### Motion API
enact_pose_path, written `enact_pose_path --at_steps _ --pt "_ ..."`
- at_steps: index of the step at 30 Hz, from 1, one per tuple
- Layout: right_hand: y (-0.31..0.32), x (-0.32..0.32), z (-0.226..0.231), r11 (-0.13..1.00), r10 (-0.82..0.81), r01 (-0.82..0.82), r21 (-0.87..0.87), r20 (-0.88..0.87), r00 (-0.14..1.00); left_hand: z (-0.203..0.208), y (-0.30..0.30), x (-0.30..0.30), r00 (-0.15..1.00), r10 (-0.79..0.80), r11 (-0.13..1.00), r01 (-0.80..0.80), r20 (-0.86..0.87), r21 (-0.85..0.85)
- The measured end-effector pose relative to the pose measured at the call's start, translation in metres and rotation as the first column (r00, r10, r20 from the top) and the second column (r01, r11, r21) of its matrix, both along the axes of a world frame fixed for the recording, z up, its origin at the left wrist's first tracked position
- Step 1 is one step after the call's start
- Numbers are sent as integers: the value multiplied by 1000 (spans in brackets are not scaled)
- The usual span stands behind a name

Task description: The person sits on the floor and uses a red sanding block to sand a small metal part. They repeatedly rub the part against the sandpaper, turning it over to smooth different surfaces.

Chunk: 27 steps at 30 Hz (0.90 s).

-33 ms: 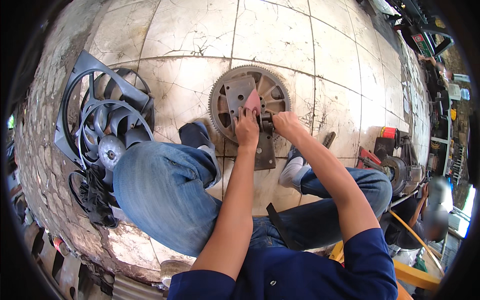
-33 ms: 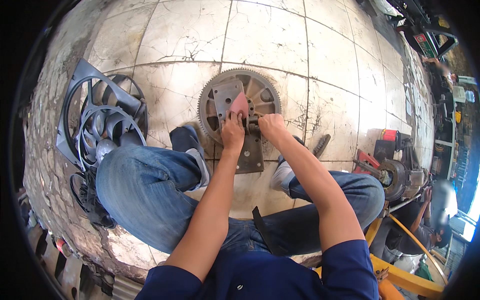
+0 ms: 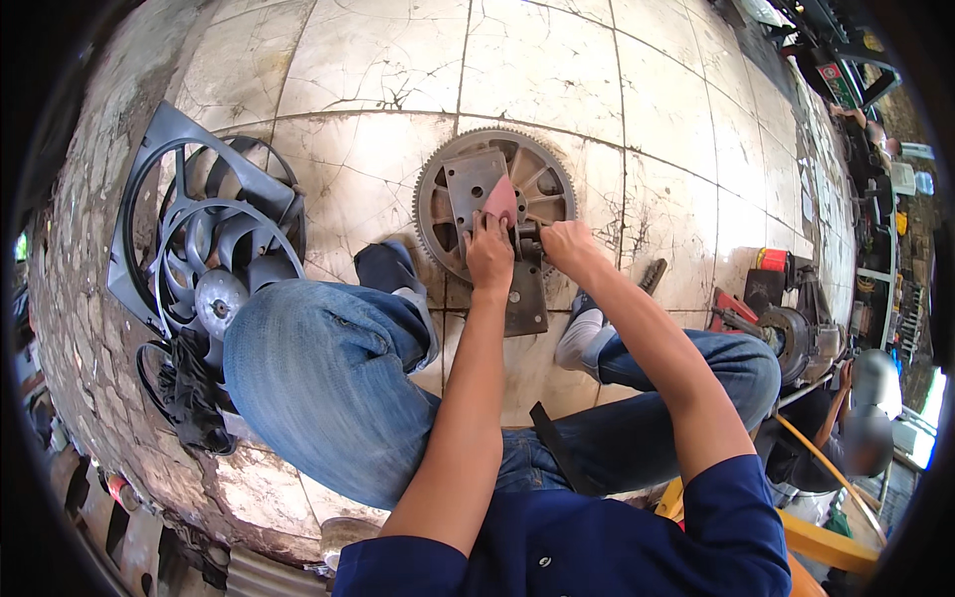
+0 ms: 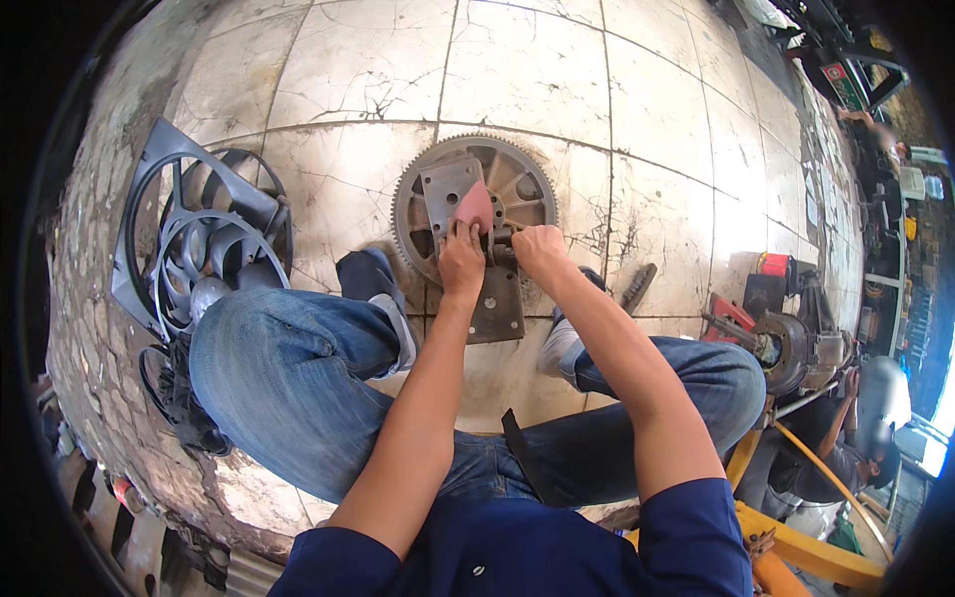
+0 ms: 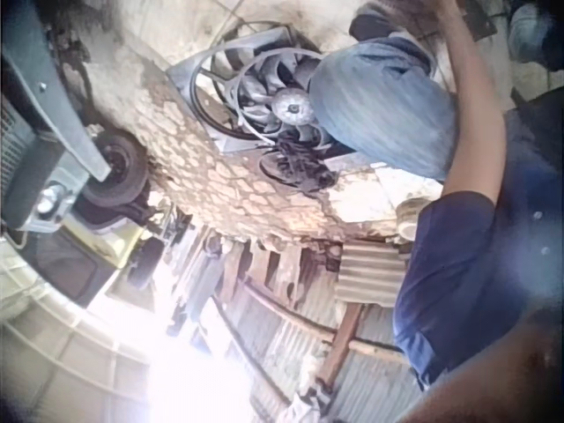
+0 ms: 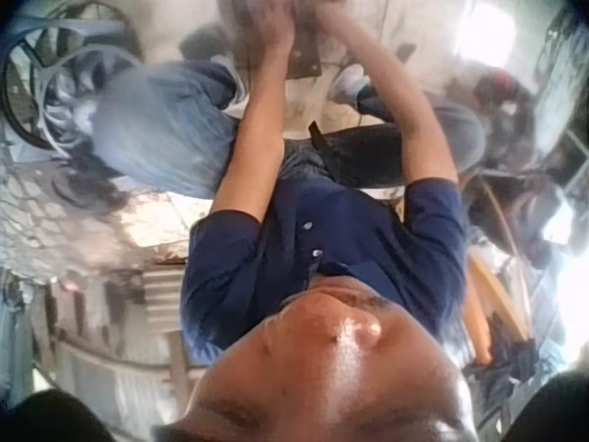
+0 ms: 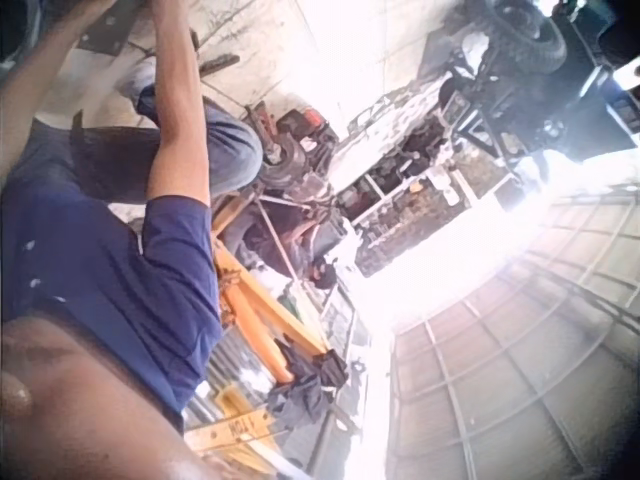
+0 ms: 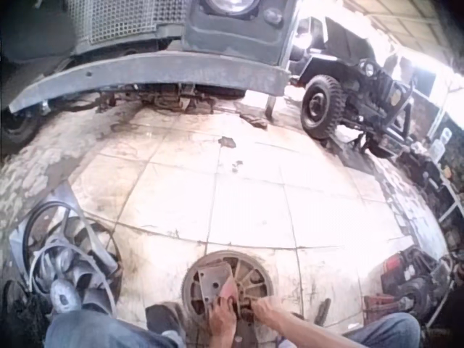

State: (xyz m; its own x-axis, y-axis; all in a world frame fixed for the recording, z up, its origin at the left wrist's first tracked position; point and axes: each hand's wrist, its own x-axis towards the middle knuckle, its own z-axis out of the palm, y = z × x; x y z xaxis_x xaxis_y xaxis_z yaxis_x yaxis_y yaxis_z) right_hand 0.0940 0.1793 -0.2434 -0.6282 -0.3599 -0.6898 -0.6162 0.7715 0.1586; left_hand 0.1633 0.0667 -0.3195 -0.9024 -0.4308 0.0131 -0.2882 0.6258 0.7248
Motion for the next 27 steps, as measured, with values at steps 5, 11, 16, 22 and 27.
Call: enact_pose_path --at_steps 5,11,16,22,27 --pt "-2 9 18 994 -103 103 -20 -4 995 3 4 -7 994 78 996 -74 -71 56" --pt "22 8 40 918 -394 358 170 481 783 20 26 -5 967 -87 994 100 -240 42" --pt "24 -1 42 865 -501 383 325 609 614 6 39 2 976 -129 984 149 -175 102" --pt "5 -8 27 827 -547 206 523 661 514 0 32 6 968 -193 962 218 -162 161" --pt "20 16 9 872 -490 336 357 672 556 10 29 8 949 -267 954 285 -169 93"
